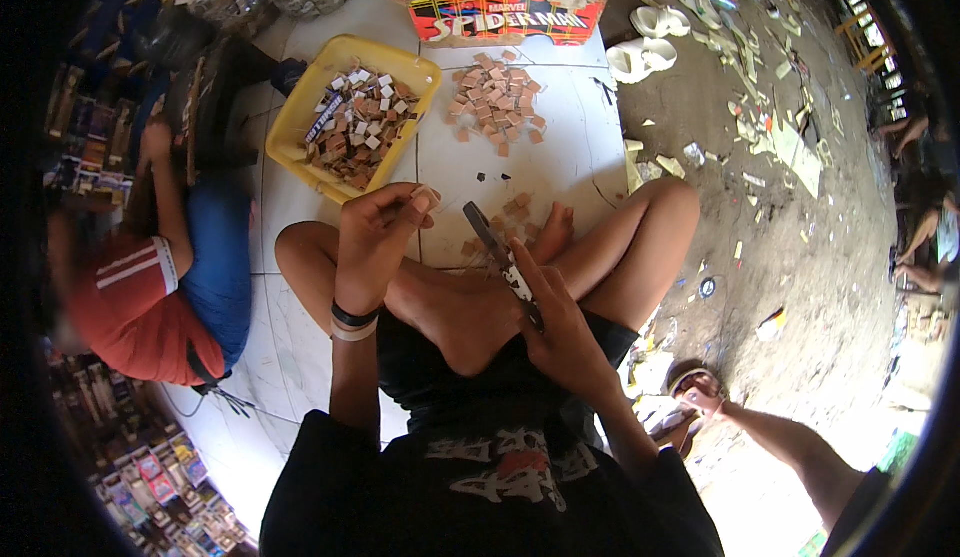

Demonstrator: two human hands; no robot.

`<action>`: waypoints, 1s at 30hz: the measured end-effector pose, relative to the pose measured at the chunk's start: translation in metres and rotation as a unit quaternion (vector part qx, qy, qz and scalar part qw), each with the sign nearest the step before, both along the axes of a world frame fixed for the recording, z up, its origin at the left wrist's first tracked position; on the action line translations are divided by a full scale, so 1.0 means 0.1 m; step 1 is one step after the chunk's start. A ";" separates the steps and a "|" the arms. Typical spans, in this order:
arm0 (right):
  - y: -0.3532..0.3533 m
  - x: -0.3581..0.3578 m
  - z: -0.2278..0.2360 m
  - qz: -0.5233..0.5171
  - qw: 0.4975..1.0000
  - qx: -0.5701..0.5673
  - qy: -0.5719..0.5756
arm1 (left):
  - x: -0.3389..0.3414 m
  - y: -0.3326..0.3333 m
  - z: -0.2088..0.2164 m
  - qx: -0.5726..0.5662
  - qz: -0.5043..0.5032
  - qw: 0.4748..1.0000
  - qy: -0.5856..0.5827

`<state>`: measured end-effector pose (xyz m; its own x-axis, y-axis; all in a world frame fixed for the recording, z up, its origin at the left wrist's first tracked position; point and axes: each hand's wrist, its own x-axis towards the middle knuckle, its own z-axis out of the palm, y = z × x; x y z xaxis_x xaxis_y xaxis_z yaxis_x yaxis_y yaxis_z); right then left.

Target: The person sits cross-legged on the floor and uses a knife to cut small rectangular wooden blocks into smaller pieces. The cut pieces are placed into a yellow plastic container, while wood shavings accumulate on the floor.

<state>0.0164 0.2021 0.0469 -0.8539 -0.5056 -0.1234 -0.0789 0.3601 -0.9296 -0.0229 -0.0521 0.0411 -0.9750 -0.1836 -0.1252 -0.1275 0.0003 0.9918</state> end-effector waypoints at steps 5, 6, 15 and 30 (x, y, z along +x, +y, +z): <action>0.00 -0.03 0.00 0.010 0.999 -0.012 -0.033 | -0.03 0.01 0.01 -0.013 -0.018 1.000 -0.021; 0.00 -0.02 -0.01 0.008 0.999 -0.025 -0.039 | -0.04 0.01 0.01 -0.010 -0.020 1.000 -0.019; -0.05 0.00 -0.10 0.005 0.998 -0.043 0.040 | -0.07 0.19 -0.05 0.069 0.034 0.997 0.002; -0.02 0.10 -0.11 -0.026 0.998 -0.024 -0.045 | -0.07 0.38 -0.09 0.177 -0.013 0.984 -0.033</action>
<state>0.0259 0.2001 0.0362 -0.8653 -0.4687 -0.1778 0.0236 0.3162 -0.9484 -0.0298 -0.0145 0.0320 -0.9663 -0.0918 -0.2405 -0.1967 -0.3400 0.9196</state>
